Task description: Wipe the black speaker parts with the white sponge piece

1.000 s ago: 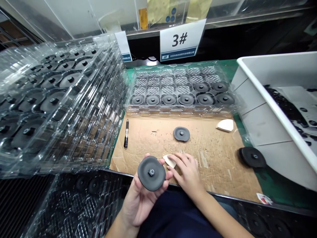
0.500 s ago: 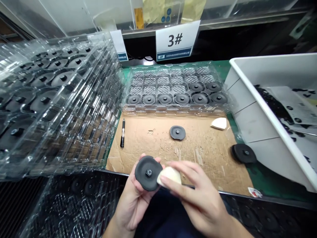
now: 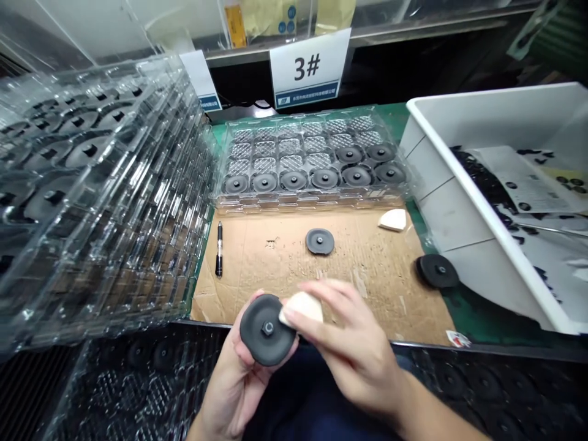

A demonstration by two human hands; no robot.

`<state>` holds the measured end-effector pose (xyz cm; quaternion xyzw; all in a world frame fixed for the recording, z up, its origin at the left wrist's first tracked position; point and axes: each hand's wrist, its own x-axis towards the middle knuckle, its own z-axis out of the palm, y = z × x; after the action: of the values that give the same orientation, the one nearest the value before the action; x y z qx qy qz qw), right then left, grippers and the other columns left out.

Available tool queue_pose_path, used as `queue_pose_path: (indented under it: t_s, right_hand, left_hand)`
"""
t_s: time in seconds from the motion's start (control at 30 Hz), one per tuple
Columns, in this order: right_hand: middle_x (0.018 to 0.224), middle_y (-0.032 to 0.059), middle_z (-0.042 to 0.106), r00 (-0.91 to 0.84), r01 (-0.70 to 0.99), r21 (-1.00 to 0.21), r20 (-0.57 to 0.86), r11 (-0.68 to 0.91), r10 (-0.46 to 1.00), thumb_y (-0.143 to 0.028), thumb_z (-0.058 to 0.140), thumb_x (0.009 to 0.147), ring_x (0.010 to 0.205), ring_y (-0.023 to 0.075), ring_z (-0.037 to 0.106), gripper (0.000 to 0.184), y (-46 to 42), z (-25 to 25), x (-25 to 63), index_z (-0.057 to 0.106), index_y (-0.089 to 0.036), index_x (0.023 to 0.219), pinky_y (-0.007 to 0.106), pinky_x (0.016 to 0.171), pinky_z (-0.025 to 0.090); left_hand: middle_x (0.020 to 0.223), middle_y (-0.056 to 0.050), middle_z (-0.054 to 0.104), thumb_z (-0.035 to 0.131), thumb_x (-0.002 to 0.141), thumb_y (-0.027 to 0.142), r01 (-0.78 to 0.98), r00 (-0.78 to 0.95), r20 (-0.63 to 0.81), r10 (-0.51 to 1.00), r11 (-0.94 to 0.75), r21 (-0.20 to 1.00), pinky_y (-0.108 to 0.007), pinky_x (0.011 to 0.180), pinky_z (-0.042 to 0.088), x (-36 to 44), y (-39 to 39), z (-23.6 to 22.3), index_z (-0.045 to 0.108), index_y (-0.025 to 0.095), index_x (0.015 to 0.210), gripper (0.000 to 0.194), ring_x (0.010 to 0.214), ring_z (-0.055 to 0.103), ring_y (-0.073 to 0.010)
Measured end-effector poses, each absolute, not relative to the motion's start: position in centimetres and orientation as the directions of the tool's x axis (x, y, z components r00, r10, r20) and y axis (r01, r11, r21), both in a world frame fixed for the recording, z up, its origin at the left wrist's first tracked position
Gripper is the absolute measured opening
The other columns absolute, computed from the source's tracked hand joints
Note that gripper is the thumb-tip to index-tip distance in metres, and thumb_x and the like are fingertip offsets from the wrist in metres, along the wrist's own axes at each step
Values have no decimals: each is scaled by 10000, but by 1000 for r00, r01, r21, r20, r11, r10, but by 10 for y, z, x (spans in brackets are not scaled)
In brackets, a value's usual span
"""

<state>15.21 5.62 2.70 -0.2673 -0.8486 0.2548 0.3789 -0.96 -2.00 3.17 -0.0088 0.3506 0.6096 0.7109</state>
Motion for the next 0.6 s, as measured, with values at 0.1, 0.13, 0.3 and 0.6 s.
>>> queue_pose_path:
  t_s: [0.1,0.13,0.3,0.6]
  right_hand:
    - [1175,134,514,-595,224,-661,490,717,637,22,432,759,1065,248,455,446,56,24,153,625,-176,1109,446,825,477]
    - [1178,135,511,-591,212,-656,504,724,630,12,435,765,1069,250,449,436,57,23,153,625,-178,1109,456,836,466]
    - [1189,137,491,-585,161,-671,525,724,618,-11,434,774,1083,255,432,422,58,20,152,620,-177,1115,481,858,444]
    - [1149,155,515,-584,149,-641,557,753,590,-8,441,735,1050,258,452,407,60,19,147,651,-142,1057,462,840,467]
  left_hand:
    - [1101,-43,700,715,649,355,-870,42,-551,834,301,389,-315,858,521,-10,-20,33,651,311,1060,419,998,644,-204]
    - [1093,-42,704,729,626,360,-866,55,-557,828,317,386,-318,838,533,-10,-20,33,650,309,1063,447,974,655,-214]
    - [1069,-47,713,756,585,374,-841,44,-585,810,347,416,-309,793,550,-15,-21,34,661,303,1047,477,926,672,-225]
    - [1037,-11,726,807,504,326,-817,47,-629,776,392,422,-300,801,548,-23,-21,38,688,307,989,500,925,671,-234]
